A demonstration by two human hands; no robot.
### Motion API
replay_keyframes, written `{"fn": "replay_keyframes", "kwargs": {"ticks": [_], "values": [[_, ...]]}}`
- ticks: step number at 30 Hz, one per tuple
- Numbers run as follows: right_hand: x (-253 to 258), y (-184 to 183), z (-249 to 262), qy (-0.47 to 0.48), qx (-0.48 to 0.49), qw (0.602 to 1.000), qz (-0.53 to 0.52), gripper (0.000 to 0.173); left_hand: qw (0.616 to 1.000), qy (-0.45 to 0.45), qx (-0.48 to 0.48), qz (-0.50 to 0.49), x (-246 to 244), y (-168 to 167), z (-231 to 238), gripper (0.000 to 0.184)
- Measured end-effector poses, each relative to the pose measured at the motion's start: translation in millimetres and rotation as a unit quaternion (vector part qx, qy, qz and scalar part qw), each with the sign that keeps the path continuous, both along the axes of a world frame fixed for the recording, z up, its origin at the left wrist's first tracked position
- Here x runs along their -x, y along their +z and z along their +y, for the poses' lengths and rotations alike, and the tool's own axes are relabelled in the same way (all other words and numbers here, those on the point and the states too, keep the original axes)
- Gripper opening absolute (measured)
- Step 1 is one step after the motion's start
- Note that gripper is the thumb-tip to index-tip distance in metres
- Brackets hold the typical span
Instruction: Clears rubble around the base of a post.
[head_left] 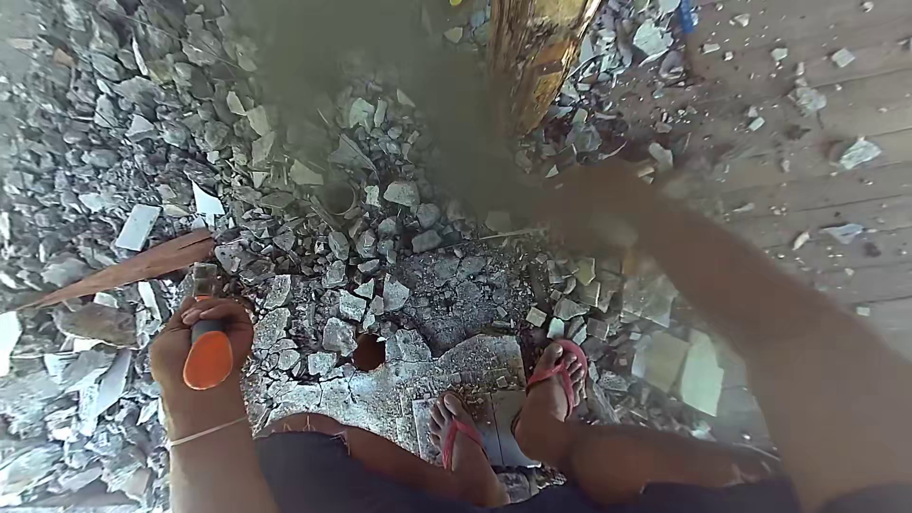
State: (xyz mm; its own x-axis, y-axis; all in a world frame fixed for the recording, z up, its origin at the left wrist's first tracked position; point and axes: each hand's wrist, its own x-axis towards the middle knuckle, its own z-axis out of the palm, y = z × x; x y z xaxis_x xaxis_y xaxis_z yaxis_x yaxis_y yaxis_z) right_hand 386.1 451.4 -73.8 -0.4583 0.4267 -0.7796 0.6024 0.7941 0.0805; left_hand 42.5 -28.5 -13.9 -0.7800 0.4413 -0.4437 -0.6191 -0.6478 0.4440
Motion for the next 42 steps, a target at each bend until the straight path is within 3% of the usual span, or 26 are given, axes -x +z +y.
{"fn": "replay_keyframes", "kwargs": {"ticks": [4,8,13,16,19,21,24,28,29,31,33,36,39,42], "values": [[-11,4,-2,0.002,-0.033,0.999,0.022,0.066,0.999,0.035,0.026,0.018,4,-3,4,0.049],[-23,5,2,-0.037,-0.004,0.996,0.085,0.064,1.000,0.019,0.015,0.017,3,-6,1,0.047],[16,-5,-10,0.010,0.001,0.997,0.072,0.064,0.998,0.017,0.059,0.006,-1,-3,21,0.047],[44,-9,-7,-0.053,-0.026,0.992,0.115,0.064,0.999,-0.001,0.047,0.001,-1,-1,26,0.049],[63,-7,18,-0.155,-0.094,0.956,0.231,0.070,1.000,-0.013,0.022,-0.001,-2,-2,23,0.047],[74,9,31,-0.153,-0.123,0.943,0.270,0.073,0.999,-0.003,0.032,0.001,-4,-2,24,0.047],[75,21,6,-0.079,-0.037,0.959,0.270,0.077,0.994,0.026,0.102,0.016,-5,0,33,0.049],[73,-55,-59,0.076,0.085,0.976,0.186,0.071,0.989,0.049,0.141,0.021,-5,-4,34,0.046],[70,-60,-68,0.081,0.096,0.978,0.165,0.069,0.991,0.042,0.125,0.019,-6,-5,35,0.047],[63,-32,-62,0.011,0.112,0.987,0.119,0.062,0.997,0.020,0.075,0.006,-6,-3,36,0.048],[62,-12,-43,-0.069,0.081,0.984,0.140,0.060,1.000,0.000,0.030,-0.003,-4,2,31,0.046],[68,6,-13,-0.189,0.005,0.962,0.198,0.067,0.999,0.005,0.045,0.000,-10,7,34,0.047],[71,11,-2,-0.158,0.000,0.964,0.214,0.072,0.995,0.025,0.091,0.017,-6,6,35,0.048],[66,-32,-20,-0.044,0.073,0.977,0.194,0.076,0.996,0.030,0.081,0.013,-2,-4,39,0.048]]}}
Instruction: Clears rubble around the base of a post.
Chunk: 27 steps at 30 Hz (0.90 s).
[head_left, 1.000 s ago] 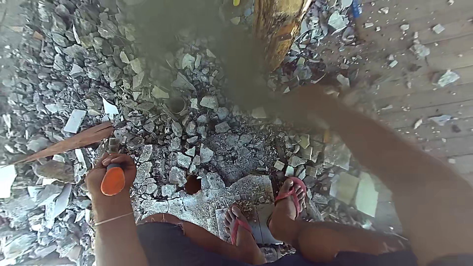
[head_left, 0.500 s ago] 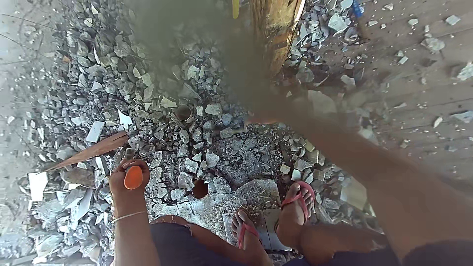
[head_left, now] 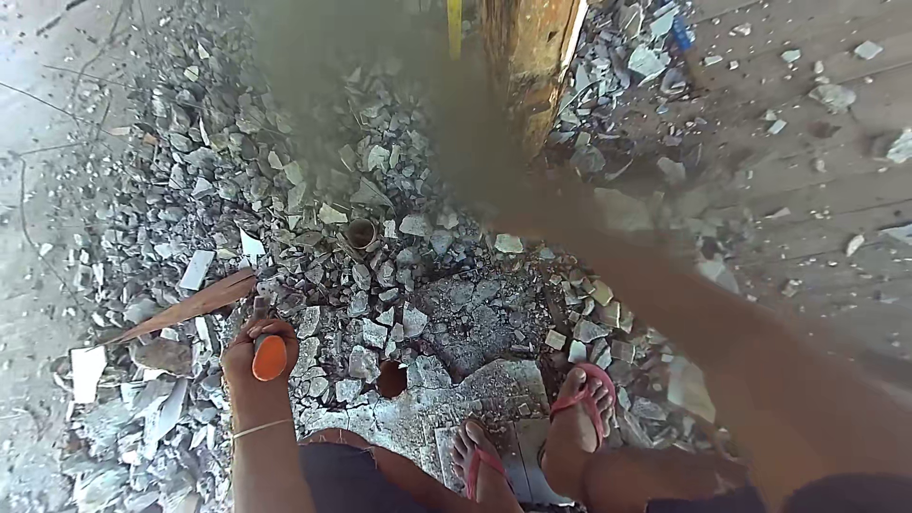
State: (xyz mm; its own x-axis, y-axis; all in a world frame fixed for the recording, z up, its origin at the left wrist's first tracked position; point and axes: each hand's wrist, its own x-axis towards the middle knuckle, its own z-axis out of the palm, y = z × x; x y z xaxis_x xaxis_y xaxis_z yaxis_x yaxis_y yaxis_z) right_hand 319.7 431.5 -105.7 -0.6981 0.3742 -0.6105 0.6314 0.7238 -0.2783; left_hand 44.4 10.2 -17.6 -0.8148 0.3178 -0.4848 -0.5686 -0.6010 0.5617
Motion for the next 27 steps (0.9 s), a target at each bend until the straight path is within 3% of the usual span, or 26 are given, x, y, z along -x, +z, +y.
{"fn": "replay_keyframes", "kwargs": {"ticks": [3,6,8,9,11,13,15,17,22,24,27], "values": [[5,-86,-37,0.053,-0.021,0.998,0.005,0.068,1.000,-0.004,0.002,-0.002,-3,-4,-1,0.048],[18,-98,-29,-0.005,-0.023,1.000,-0.013,0.063,0.999,-0.038,-0.027,-0.005,-5,-4,-1,0.049],[21,-83,-16,-0.035,-0.056,0.996,0.055,0.062,0.998,-0.049,-0.036,-0.014,-6,1,0,0.047],[20,-60,-12,-0.056,-0.051,0.995,0.068,0.061,0.998,-0.049,-0.035,-0.016,-7,4,1,0.046],[25,17,11,-0.112,0.030,0.993,-0.008,0.058,0.999,-0.040,-0.020,-0.018,-8,8,7,0.049],[30,44,25,-0.192,0.008,0.981,0.016,0.060,1.000,-0.025,0.003,-0.012,-16,5,9,0.050],[29,49,32,-0.198,-0.037,0.977,0.065,0.065,1.000,-0.021,0.013,-0.004,-14,4,14,0.048],[23,48,27,-0.155,-0.023,0.984,0.086,0.071,1.000,-0.020,0.013,-0.003,-10,0,14,0.047],[-6,23,-9,0.024,0.042,0.998,-0.030,0.065,0.998,-0.044,-0.035,-0.030,-11,-2,6,0.047],[-17,22,-11,0.009,0.025,0.997,-0.066,0.056,0.998,-0.047,-0.036,-0.023,-15,2,6,0.046],[-15,32,0,-0.125,0.010,0.992,-0.033,0.054,1.000,-0.026,0.005,0.000,-20,9,15,0.050]]}}
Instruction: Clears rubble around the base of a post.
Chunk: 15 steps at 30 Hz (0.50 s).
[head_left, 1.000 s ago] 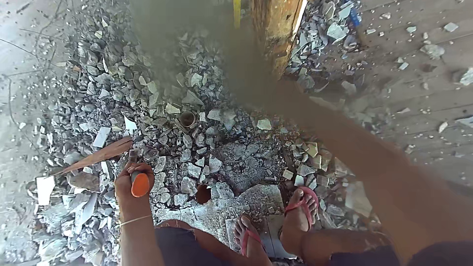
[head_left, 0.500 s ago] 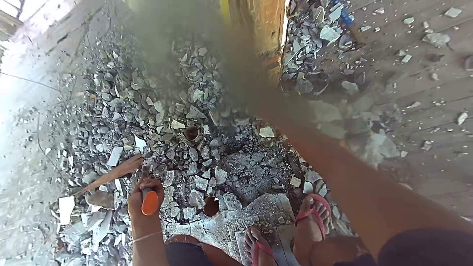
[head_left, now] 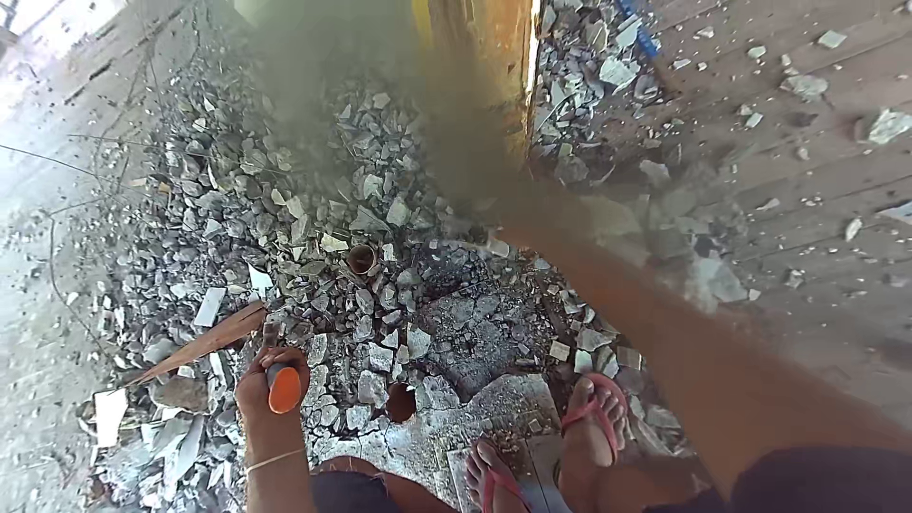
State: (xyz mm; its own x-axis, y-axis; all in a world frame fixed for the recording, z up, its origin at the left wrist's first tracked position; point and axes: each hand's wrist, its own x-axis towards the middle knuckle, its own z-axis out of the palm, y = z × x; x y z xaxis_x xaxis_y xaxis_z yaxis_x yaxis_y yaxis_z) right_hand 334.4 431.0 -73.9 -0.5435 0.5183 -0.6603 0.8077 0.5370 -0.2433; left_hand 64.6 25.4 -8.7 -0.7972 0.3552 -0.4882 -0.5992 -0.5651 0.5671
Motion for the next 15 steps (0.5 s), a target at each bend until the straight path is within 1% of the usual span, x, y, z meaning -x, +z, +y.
{"fn": "replay_keyframes", "kwargs": {"ticks": [1,2,3,4,6,8,9,11,12,13,15], "values": [[7,4,3,-0.038,-0.013,0.999,0.028,0.054,1.000,0.006,0.010,0.003,-2,1,0,0.050],[15,8,8,-0.073,-0.026,0.996,0.048,0.058,1.000,0.008,0.011,0.003,-1,0,0,0.050],[25,14,19,-0.097,-0.043,0.992,0.068,0.063,1.000,0.007,0.009,0.001,0,-3,0,0.050],[31,19,29,-0.101,-0.060,0.990,0.082,0.067,1.000,0.003,0.006,-0.005,0,-5,-4,0.049],[32,25,43,-0.058,-0.080,0.991,0.094,0.071,1.000,-0.007,-0.003,-0.011,4,-11,-7,0.049],[14,24,44,0.018,-0.056,0.994,0.093,0.073,1.000,-0.013,-0.013,-0.014,8,-15,-10,0.050],[1,18,40,0.062,-0.031,0.995,0.076,0.072,0.999,-0.013,-0.024,-0.022,9,-17,-15,0.051],[-27,5,25,0.134,0.009,0.991,0.008,0.070,0.999,-0.011,-0.021,-0.031,9,-16,-23,0.049],[-39,2,21,0.153,0.007,0.988,-0.034,0.069,0.999,-0.010,-0.015,-0.027,9,-14,-24,0.048],[-48,2,20,0.161,-0.007,0.984,-0.073,0.068,1.000,-0.009,-0.009,-0.019,9,-12,-23,0.047],[-58,8,29,0.130,-0.031,0.984,-0.115,0.064,1.000,0.003,0.007,-0.006,10,-10,-18,0.049]]}}
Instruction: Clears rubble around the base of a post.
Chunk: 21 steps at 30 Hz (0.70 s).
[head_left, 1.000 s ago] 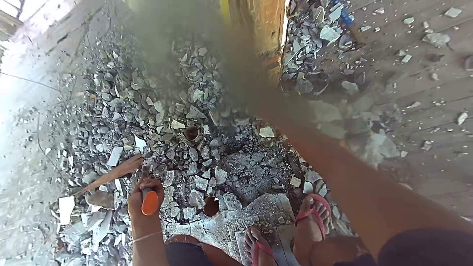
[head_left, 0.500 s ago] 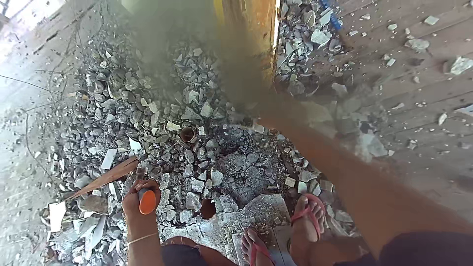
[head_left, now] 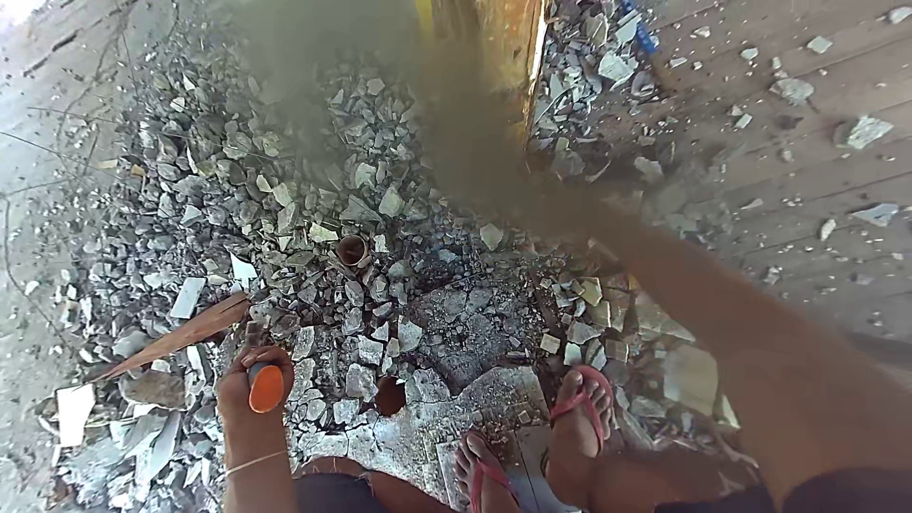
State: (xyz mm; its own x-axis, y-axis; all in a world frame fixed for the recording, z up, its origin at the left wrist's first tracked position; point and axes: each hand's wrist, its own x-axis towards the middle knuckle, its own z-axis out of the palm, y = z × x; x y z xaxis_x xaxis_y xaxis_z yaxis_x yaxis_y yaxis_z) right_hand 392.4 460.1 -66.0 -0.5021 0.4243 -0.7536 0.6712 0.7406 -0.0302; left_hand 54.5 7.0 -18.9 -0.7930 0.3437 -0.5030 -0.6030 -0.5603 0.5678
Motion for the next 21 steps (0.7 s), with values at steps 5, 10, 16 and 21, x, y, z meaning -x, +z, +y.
{"fn": "replay_keyframes", "kwargs": {"ticks": [5,10,16,21], "values": [[9,10,15,-0.137,-0.049,0.985,0.093,0.064,1.000,0.004,0.006,0.000,-2,4,13,0.047],[37,4,-10,-0.190,-0.028,0.952,0.238,0.068,0.999,-0.024,-0.046,-0.011,-11,8,11,0.048],[68,-44,-96,0.097,0.046,0.977,0.186,0.055,0.999,0.016,-0.045,0.021,-18,24,11,0.039],[85,-76,-182,0.222,0.118,0.960,0.123,0.063,0.991,0.068,-0.113,-0.022,-25,45,37,0.031]]}}
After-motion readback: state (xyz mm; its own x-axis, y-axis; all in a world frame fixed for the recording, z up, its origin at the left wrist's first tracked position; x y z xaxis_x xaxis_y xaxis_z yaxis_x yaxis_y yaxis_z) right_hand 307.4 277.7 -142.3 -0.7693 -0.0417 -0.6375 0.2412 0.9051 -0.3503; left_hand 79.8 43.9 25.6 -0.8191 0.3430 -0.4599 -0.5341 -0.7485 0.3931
